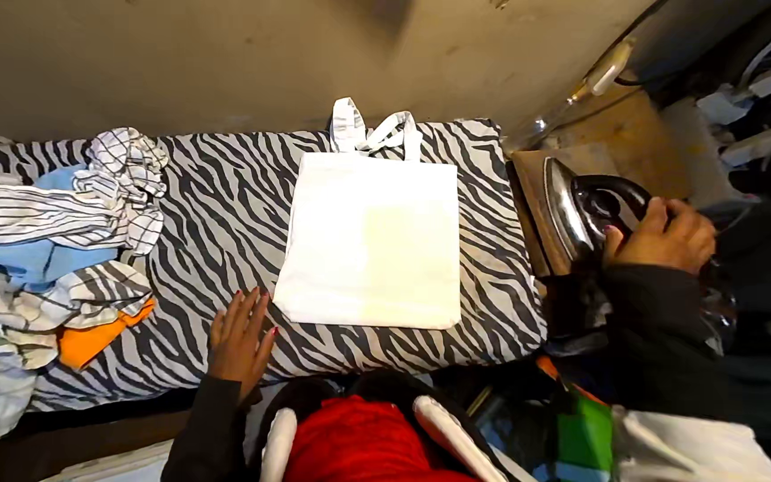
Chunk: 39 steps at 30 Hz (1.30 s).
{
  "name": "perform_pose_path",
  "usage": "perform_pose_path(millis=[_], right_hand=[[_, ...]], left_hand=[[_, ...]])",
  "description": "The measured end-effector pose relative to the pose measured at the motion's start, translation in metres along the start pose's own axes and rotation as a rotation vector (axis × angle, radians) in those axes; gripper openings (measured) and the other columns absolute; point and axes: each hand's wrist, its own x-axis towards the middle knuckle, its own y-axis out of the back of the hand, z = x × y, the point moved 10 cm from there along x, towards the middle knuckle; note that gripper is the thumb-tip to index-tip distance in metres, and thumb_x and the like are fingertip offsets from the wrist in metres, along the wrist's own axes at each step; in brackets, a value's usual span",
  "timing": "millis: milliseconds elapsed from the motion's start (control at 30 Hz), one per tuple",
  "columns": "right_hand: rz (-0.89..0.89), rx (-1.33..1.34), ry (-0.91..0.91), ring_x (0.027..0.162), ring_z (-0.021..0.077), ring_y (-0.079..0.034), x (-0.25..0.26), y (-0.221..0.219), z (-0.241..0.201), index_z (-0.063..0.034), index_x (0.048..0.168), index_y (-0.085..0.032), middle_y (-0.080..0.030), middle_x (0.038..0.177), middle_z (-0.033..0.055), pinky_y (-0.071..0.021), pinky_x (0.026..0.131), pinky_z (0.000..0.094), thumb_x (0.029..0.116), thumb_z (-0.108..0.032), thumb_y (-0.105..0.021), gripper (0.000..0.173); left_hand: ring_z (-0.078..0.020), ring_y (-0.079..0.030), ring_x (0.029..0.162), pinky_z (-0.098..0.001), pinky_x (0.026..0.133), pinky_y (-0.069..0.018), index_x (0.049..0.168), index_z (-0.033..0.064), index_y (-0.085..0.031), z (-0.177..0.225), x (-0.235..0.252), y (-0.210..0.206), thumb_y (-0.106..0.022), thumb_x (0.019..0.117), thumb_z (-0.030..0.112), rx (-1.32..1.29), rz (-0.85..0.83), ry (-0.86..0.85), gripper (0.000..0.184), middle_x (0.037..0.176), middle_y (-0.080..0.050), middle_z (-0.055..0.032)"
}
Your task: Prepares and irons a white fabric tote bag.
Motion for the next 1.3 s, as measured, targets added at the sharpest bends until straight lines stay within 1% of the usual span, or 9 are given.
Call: perform_pose_path(millis=[67, 167, 333, 467, 567, 833, 1033, 1167, 1300], right_hand=[[-0.139, -0.059, -0.147, 0.134, 0.0624, -0.045, 0.029, -0.011, 0.023, 0.0038, 0.158, -0.03, -0.042, 0.149, 0.0419, -0.037, 0.106, 0.075, 0.107, -0.022, -0.054, 0.062], [-0.335, -0.021, -0.212, 0.132, 0.0572, -0.051, 0.04, -0.007, 0.017, 0.0063, 0.15, -0.043, -0.052, 0.14, 0.041, -0.0375, 0.108, 0.0718, 0.1033, -0.024, -0.06, 0.058], [-0.538, 0.044, 0.273, 0.104, 0.0617, -0.064, -0.056, 0.01, -0.165, 0.0064, 0.131, -0.062, -0.067, 0.108, 0.0403, -0.0452, 0.087, 0.0783, 0.0973, -0.021, -0.068, 0.044], [-0.888, 0.14, 0.688, 0.108, 0.053, -0.067, -0.177, -0.04, -0.336, -0.0016, 0.134, -0.063, -0.07, 0.114, 0.0311, -0.05, 0.089, 0.0722, 0.0965, -0.015, -0.067, 0.04], [-1.024, 0.08, 0.777, 0.114, 0.0516, -0.065, -0.212, -0.052, -0.385, -0.0014, 0.14, -0.055, -0.067, 0.122, 0.0304, -0.0501, 0.091, 0.0682, 0.1012, -0.009, -0.056, 0.039], [-1.026, -0.109, 0.587, 0.106, 0.0517, -0.067, -0.176, -0.042, -0.278, -0.0028, 0.126, -0.064, -0.07, 0.109, 0.0296, -0.0506, 0.086, 0.0689, 0.0983, -0.023, -0.065, 0.034], [-0.827, 0.015, 0.472, 0.112, 0.0498, -0.066, -0.12, -0.062, -0.305, -0.0052, 0.129, -0.065, -0.07, 0.115, 0.0282, -0.0498, 0.09, 0.0687, 0.1, -0.023, -0.064, 0.034], [-0.74, -0.018, 0.313, 0.116, 0.0542, -0.063, -0.058, -0.059, -0.242, -0.0003, 0.128, -0.065, -0.067, 0.12, 0.0333, -0.0469, 0.093, 0.0736, 0.0981, -0.025, -0.067, 0.039], [-0.516, -0.044, 0.067, 0.115, 0.0616, -0.059, 0.001, -0.025, -0.121, 0.0038, 0.129, -0.065, -0.064, 0.119, 0.0405, -0.0437, 0.092, 0.0783, 0.1004, -0.025, -0.066, 0.041]], left_hand=[[-0.0477, -0.045, 0.142, -0.071, 0.111, -0.0312, 0.144, 0.005, -0.058, -0.003, -0.008, 0.017, -0.042, 0.102, 0.036, 0.008, 0.09, 0.011, 0.054, 0.15, -0.054, -0.0199], [-0.0471, -0.05, 0.137, -0.0686, 0.109, -0.0345, 0.136, 0.0083, -0.065, -0.015, -0.031, 0.043, -0.044, 0.1017, 0.032, 0.034, 0.206, 0.041, 0.047, 0.144, -0.059, -0.0202], [-0.046, -0.058, 0.126, -0.0614, 0.102, -0.0427, 0.123, 0.0032, -0.072, -0.019, -0.041, 0.102, -0.049, 0.1013, 0.022, -0.003, 0.343, 0.078, 0.037, 0.13, -0.067, -0.0229], [-0.04, -0.06, 0.126, -0.0519, 0.106, -0.0437, 0.114, 0.0032, -0.075, 0.027, -0.002, 0.123, -0.052, 0.1005, 0.015, -0.067, 0.44, -0.068, 0.029, 0.124, -0.07, -0.0219], [-0.036, -0.06, 0.126, -0.0508, 0.103, -0.0445, 0.112, 0.0109, -0.077, 0.065, 0.015, 0.123, -0.053, 0.0999, 0.015, -0.05, 0.445, -0.208, 0.028, 0.123, -0.072, -0.0164], [-0.0354, -0.07, 0.104, -0.0498, 0.091, -0.0513, 0.106, 0.0048, -0.078, -0.005, -0.028, 0.111, -0.049, 0.098, 0.011, -0.041, 0.408, -0.041, 0.031, 0.105, -0.076, -0.0167], [-0.0289, -0.075, 0.092, -0.047, 0.083, -0.0577, 0.105, 0.007, -0.079, 0.053, -0.006, 0.063, -0.05, 0.0965, 0.014, -0.114, 0.251, -0.143, 0.031, 0.099, -0.078, -0.0109], [-0.0288, -0.075, 0.089, -0.0443, 0.081, -0.0603, 0.105, 0.0057, -0.079, 0.045, -0.003, 0.042, -0.054, 0.0981, 0.018, -0.15, 0.196, -0.056, 0.028, 0.095, -0.077, -0.0105], [-0.0443, -0.061, 0.121, -0.0596, 0.097, -0.0509, 0.134, 0.0077, -0.067, 0.031, 0.01, 0.004, -0.063, 0.0937, 0.015, -0.091, 0.039, -0.005, 0.042, 0.135, -0.065, -0.0177]])
